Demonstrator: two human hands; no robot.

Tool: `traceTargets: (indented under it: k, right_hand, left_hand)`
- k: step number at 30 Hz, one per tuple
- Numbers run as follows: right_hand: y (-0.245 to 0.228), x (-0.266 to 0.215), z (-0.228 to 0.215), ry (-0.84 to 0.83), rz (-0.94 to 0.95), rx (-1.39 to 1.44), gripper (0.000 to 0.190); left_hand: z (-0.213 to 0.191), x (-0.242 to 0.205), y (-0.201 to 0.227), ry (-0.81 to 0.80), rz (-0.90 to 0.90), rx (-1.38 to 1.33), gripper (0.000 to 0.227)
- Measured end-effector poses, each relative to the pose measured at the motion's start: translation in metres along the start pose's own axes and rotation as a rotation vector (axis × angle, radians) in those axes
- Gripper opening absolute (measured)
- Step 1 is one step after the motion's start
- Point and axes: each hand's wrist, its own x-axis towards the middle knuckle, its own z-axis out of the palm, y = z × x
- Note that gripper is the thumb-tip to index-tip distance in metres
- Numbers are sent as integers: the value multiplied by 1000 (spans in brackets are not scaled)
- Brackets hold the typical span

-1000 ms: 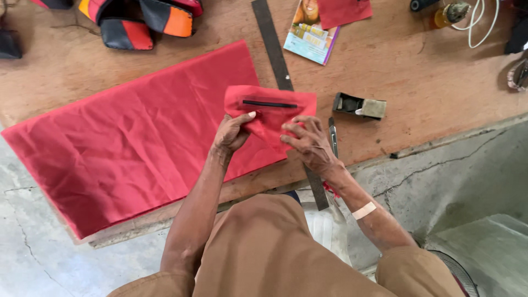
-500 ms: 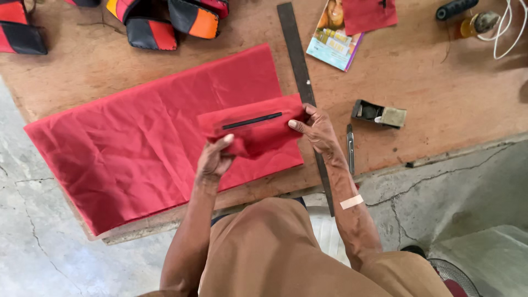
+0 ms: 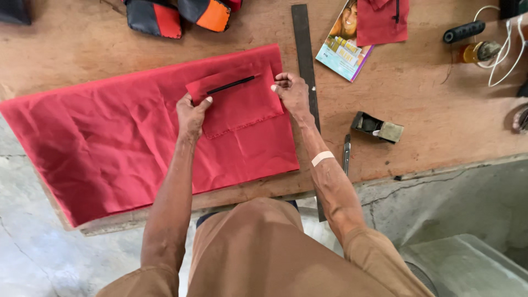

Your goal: The person uses a long metal ruler and a small white marking tool to draw lines on red fabric and leather pieces laid out on a wooden table.

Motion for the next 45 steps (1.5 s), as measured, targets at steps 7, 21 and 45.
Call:
traceTargets:
  k: [7, 21, 45]
  right_hand:
    - [7, 5, -1, 65, -18, 53, 25]
    - [22, 21, -5, 98, -24, 36, 24]
    - [14, 19, -7, 117, -12, -6, 26]
  left_hand:
    - [11, 3, 17, 1, 16, -83, 29]
    - [11, 41, -3, 127, -72, 52, 17]
    - [8, 48, -5, 108, -103, 34, 20]
